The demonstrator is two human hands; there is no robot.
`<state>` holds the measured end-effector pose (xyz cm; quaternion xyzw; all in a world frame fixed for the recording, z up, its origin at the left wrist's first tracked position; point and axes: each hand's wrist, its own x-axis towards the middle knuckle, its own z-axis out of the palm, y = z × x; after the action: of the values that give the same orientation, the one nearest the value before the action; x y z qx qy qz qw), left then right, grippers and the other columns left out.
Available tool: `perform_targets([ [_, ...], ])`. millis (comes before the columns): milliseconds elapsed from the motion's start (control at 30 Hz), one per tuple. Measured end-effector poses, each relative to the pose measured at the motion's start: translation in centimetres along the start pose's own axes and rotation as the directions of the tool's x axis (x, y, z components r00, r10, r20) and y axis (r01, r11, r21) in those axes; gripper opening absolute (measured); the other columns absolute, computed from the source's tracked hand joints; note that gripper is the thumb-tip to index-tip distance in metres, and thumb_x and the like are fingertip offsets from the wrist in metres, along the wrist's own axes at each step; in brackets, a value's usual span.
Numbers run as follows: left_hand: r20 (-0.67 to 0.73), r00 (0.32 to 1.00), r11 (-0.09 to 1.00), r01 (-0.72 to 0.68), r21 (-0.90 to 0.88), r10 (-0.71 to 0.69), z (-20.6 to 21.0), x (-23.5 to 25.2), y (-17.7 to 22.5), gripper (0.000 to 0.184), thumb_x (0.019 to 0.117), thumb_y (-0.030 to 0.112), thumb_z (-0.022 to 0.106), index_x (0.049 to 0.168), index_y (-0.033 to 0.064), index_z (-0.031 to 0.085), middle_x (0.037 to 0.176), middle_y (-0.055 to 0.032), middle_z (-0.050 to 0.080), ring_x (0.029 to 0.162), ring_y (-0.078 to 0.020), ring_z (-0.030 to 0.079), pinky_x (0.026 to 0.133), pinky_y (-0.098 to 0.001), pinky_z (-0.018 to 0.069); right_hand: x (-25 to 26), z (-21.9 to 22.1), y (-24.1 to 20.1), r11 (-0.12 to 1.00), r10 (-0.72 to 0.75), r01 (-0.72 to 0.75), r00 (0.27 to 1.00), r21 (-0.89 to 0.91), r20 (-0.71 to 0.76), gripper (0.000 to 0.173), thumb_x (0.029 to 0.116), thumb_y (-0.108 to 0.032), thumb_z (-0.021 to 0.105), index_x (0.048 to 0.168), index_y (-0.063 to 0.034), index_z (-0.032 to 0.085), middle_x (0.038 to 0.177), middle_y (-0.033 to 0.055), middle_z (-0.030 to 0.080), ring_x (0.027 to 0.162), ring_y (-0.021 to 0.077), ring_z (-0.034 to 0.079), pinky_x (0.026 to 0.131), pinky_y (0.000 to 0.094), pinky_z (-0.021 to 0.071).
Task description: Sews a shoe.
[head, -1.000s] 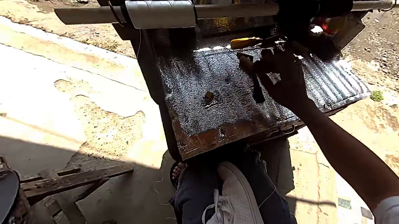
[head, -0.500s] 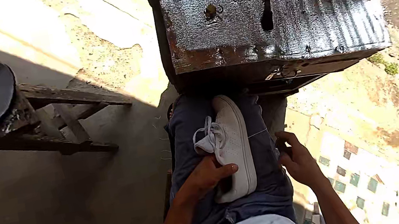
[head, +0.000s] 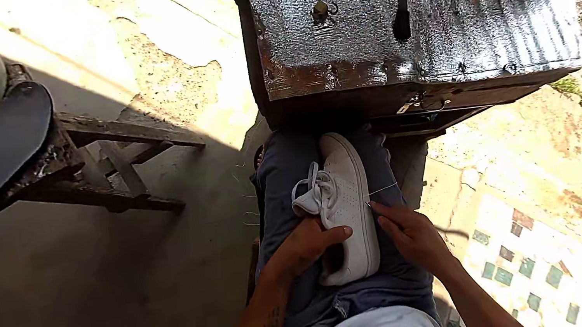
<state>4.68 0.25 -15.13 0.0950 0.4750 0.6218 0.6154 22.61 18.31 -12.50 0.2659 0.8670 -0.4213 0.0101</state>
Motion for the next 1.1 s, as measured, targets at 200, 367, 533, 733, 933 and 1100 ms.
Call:
perform_targets([
  [200, 0.022, 1.000, 1.000, -0.002, -0.004, 0.002, -0.2, 0.1, -0.1, 0.039, 0.0901, 0.012, 0.074, 0.124, -0.0011, 0.061, 0.111, -0.0072, 0.074, 0.105, -0.0146, 0.071, 0.097, -0.0340, 0.0583, 0.1, -0.1, 0.2, 0.999, -0.014, 0.014, 1.000, 0.038, 0.012, 0.036, 0.1075, -0.030, 0.049, 0.133, -0.0184, 0.071, 0.095, 0.0020, 0.070, 0.083, 0.0071, 0.063, 0.076, 0.0261, 0.0529],
  [367, 0.041, 0.999, 1.000, 0.003, -0.016, -0.002, -0.4, 0.2, -0.2, 0.038, 0.0907, 0.013, 0.075, 0.123, -0.0009, 0.062, 0.111, -0.0071, 0.074, 0.105, -0.0144, 0.071, 0.097, -0.0337, 0.0583, 0.2, -0.1, 0.5, 0.998, -0.015, 0.014, 1.000, 0.059, 0.011, 0.035, 0.1069, -0.031, 0.052, 0.134, -0.0186, 0.071, 0.101, 0.0020, 0.072, 0.088, 0.0061, 0.064, 0.079, 0.0251, 0.0539],
  [533, 0.042, 0.999, 1.000, -0.007, -0.028, 0.008, -0.4, 0.2, -0.2, 0.038, 0.0911, 0.012, 0.074, 0.124, -0.0015, 0.061, 0.111, -0.0074, 0.074, 0.105, -0.0145, 0.071, 0.097, -0.0338, 0.0582, 0.2, 0.0, 0.5, 0.984, -0.002, 0.003, 1.000, 0.180, -0.006, 0.033, 0.1046, -0.027, 0.057, 0.131, -0.0123, 0.070, 0.106, 0.0007, 0.073, 0.086, 0.0029, 0.066, 0.078, 0.0219, 0.0558],
  [733, 0.047, 0.999, 0.999, -0.017, -0.045, 0.020, -0.3, 0.2, -0.3, 0.035, 0.0920, 0.012, 0.073, 0.123, -0.0012, 0.062, 0.111, -0.0074, 0.074, 0.106, -0.0146, 0.071, 0.099, -0.0338, 0.0576, -0.1, -0.4, -0.2, 0.963, 0.011, 0.003, 0.999, 0.269, -0.051, 0.028, 0.1014, -0.023, 0.063, 0.123, -0.0053, 0.067, 0.089, -0.0029, 0.068, 0.071, 0.0008, 0.061, 0.063, 0.0179, 0.0521],
  [933, -0.251, 0.947, 0.790, -0.007, 0.613, 0.202, -2.2, -5.1, 1.2, 0.034, 0.0978, 0.046, 0.064, 0.104, 0.0135, 0.072, 0.085, 0.0032, 0.075, 0.077, -0.0085, 0.072, 0.071, -0.0286, 0.0613, -0.9, -1.6, -1.1, 0.949, 0.012, 0.008, 0.998, 0.315, -0.062, 0.025, 0.0978, -0.024, 0.069, 0.114, -0.0057, 0.065, 0.087, -0.0033, 0.066, 0.069, 0.0013, 0.059, 0.060, 0.0188, 0.0515],
  [1100, -0.262, 0.697, 0.205, 0.167, 0.964, 0.667, -5.1, -9.5, 4.1, 0.052, 0.0996, 0.047, 0.058, 0.124, 0.0024, 0.067, 0.140, -0.0249, 0.058, 0.132, -0.0459, 0.053, 0.106, -0.0667, 0.0406, -0.4, -2.3, -3.4, 0.976, -0.055, 0.010, 0.978, 0.218, 0.200, 0.031, 0.0980, -0.033, 0.068, 0.117, -0.0095, 0.069, 0.086, 0.0012, 0.068, 0.071, 0.0080, 0.063, 0.066, 0.0289, 0.0549],
])
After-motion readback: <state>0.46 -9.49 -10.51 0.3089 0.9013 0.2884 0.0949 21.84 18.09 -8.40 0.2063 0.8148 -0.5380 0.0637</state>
